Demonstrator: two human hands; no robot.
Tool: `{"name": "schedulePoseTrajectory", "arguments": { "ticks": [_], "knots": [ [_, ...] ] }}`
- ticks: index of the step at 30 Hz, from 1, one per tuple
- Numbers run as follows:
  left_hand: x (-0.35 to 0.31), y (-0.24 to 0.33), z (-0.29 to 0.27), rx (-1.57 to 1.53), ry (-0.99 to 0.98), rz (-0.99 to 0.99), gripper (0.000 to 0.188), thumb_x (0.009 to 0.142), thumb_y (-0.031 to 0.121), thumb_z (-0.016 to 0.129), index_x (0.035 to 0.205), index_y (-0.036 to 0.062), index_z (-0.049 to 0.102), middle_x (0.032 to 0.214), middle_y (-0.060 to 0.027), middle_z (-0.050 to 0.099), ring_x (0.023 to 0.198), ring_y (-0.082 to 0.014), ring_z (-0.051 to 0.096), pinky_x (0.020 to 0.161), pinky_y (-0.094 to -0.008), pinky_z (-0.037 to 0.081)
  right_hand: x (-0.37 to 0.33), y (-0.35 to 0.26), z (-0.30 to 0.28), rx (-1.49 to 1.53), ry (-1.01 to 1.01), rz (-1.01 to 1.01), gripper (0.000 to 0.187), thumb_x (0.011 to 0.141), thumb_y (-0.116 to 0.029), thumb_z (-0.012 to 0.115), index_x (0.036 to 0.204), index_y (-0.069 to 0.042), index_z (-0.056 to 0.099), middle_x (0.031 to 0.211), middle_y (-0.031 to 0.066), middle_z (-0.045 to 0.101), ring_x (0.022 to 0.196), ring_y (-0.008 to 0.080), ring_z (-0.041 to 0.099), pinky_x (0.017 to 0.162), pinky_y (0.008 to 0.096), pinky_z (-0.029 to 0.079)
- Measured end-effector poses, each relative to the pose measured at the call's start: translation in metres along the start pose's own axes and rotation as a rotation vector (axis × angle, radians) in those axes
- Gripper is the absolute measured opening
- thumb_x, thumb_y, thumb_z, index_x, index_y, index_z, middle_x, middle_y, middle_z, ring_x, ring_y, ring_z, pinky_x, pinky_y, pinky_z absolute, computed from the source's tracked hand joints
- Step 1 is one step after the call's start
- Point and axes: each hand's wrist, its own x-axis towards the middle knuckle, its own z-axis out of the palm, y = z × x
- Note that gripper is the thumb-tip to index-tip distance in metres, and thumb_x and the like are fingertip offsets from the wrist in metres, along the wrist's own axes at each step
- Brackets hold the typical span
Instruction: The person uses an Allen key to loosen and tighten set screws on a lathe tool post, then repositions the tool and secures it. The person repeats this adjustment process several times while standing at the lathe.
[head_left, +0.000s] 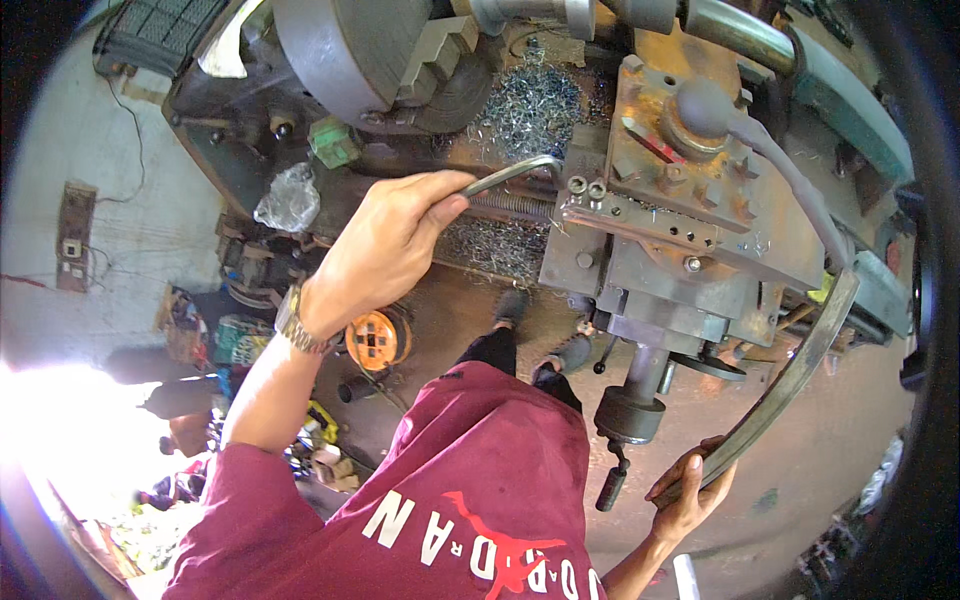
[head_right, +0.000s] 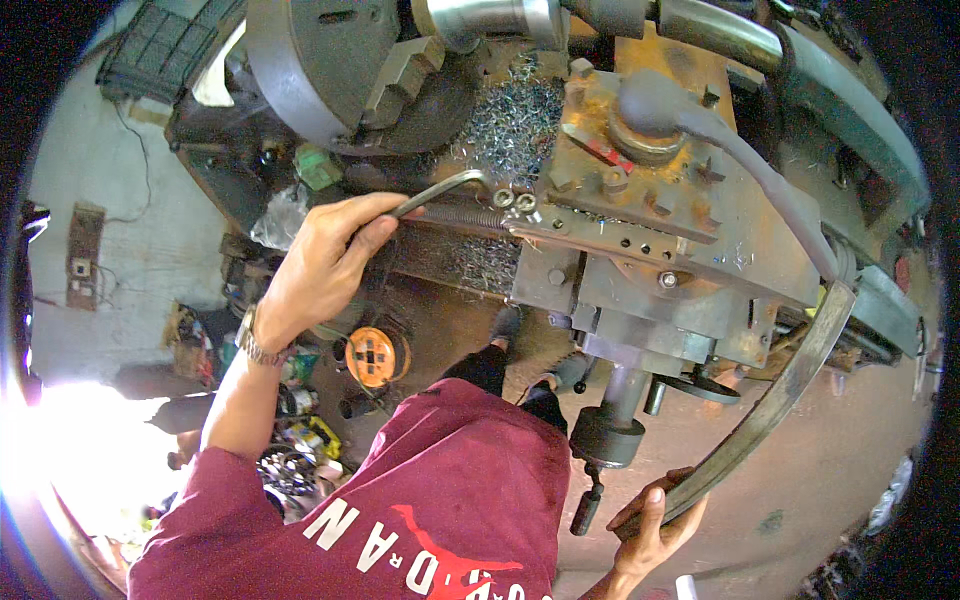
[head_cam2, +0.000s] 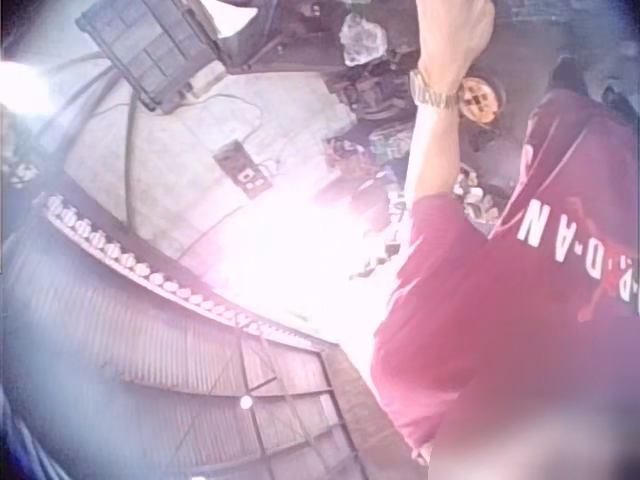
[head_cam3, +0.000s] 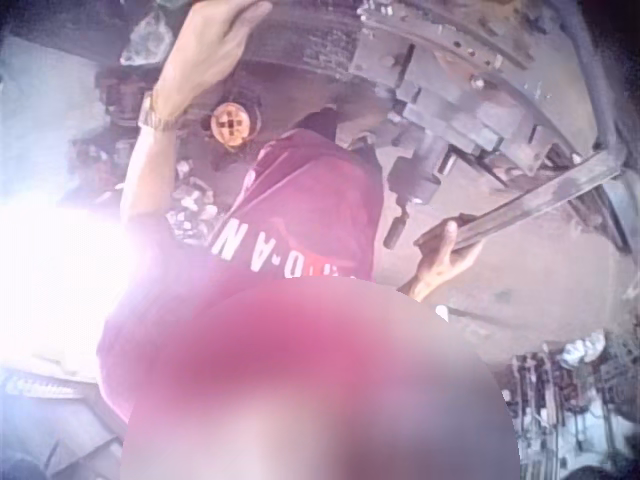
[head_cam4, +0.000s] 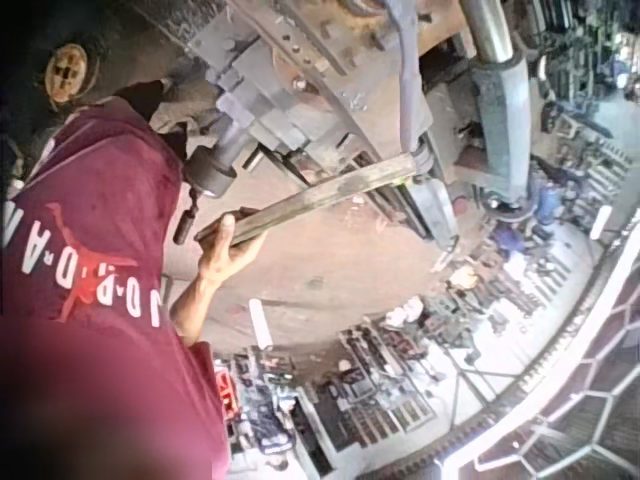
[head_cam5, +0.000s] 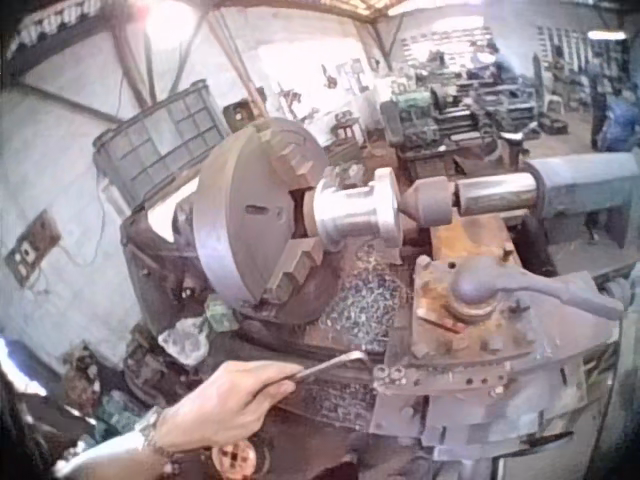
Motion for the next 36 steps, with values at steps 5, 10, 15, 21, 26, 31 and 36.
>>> {"name": "schedulePoseTrajectory", "arguments": {
  "ticks": [5,10,15,21,26,31,36],
  "knots": [
    [0.011,-0.021,0.0,-0.007,-0.013,0.124,0.022,0.1,0.011,0.058,0.114,-0.0039,0.067,0.103,-0.0226,0.072,0.097,-0.0404,0.069,0.086,-0.0419,0.053,-0.023,-0.014,0.008,0.024,0.003,-0.029,0.034,0.099,-0.017,0.062,0.121,0.004,0.046,0.065,0.007,0.05,0.035,0.0126,0.043,0.03,0.0258,0.035],
    [0.023,-0.043,0.012,-0.003,0.028,0.246,0.025,0.101,0.016,0.058,0.116,-0.0008,0.069,0.104,-0.0231,0.072,0.097,-0.0416,0.068,0.085,-0.0453,0.053,-0.049,-0.016,0.025,-0.006,-0.01,-0.027,0.033,0.101,-0.017,0.061,0.122,0.005,0.047,0.063,0.0056,0.047,0.035,0.0129,0.042,0.031,0.0257,0.035],
    [0.034,-0.053,0.001,0.077,0.11,0.455,0.027,0.102,0.023,0.055,0.114,0.003,0.07,0.086,-0.0214,0.07,0.083,-0.0415,0.067,0.075,-0.0481,0.053,-0.065,-0.023,0.041,-0.033,-0.019,0.0,0.036,0.099,-0.019,0.064,0.12,0.005,0.047,0.063,0.0064,0.049,0.038,0.0122,0.042,0.032,0.0263,0.037],
    [0.041,-0.047,-0.017,0.084,-0.171,0.292,0.021,0.093,0.008,0.057,0.107,-0.0019,0.07,0.091,-0.0204,0.073,0.086,-0.0392,0.07,0.074,-0.0479,0.053,-0.071,-0.034,0.057,-0.118,-0.037,-0.03,0.035,0.098,-0.016,0.065,0.12,0.005,0.047,0.063,0.0066,0.049,0.038,0.0127,0.042,0.032,0.0268,0.038],
    [0.048,-0.055,-0.004,0.058,-0.007,0.336,0.027,0.102,0.028,0.056,0.111,0.0086,0.071,0.083,-0.0206,0.069,0.084,-0.041,0.068,0.076,-0.0505,0.052,-0.074,-0.042,0.073,-0.14,-0.076,-0.052,0.038,0.095,-0.017,0.069,0.118,0.004,0.048,0.065,0.0082,0.053,0.038,0.0146,0.047,0.033,0.0272,0.039],
    [0.059,-0.07,0.007,0.023,-0.014,0.367,0.023,0.099,0.022,0.058,0.11,0.0072,0.072,0.091,-0.0189,0.072,0.09,-0.0395,0.069,0.079,-0.0491,0.054,-0.082,-0.047,0.086,-0.181,-0.071,-0.037,0.04,0.093,-0.018,0.072,0.118,0.003,0.048,0.07,0.0077,0.055,0.041,0.0141,0.05,0.036,0.0259,0.042],
    [0.069,-0.07,0.007,0.015,-0.065,0.372,0.022,0.097,0.019,0.059,0.108,0.0069,0.074,0.097,-0.0162,0.074,0.094,-0.0382,0.07,0.083,-0.0479,0.055,-0.087,-0.057,0.104,-0.239,-0.075,-0.009,0.038,0.094,-0.015,0.07,0.119,0.004,0.049,0.074,0.007,0.056,0.044,0.0125,0.053,0.038,0.0244,0.043]
  ]
}}
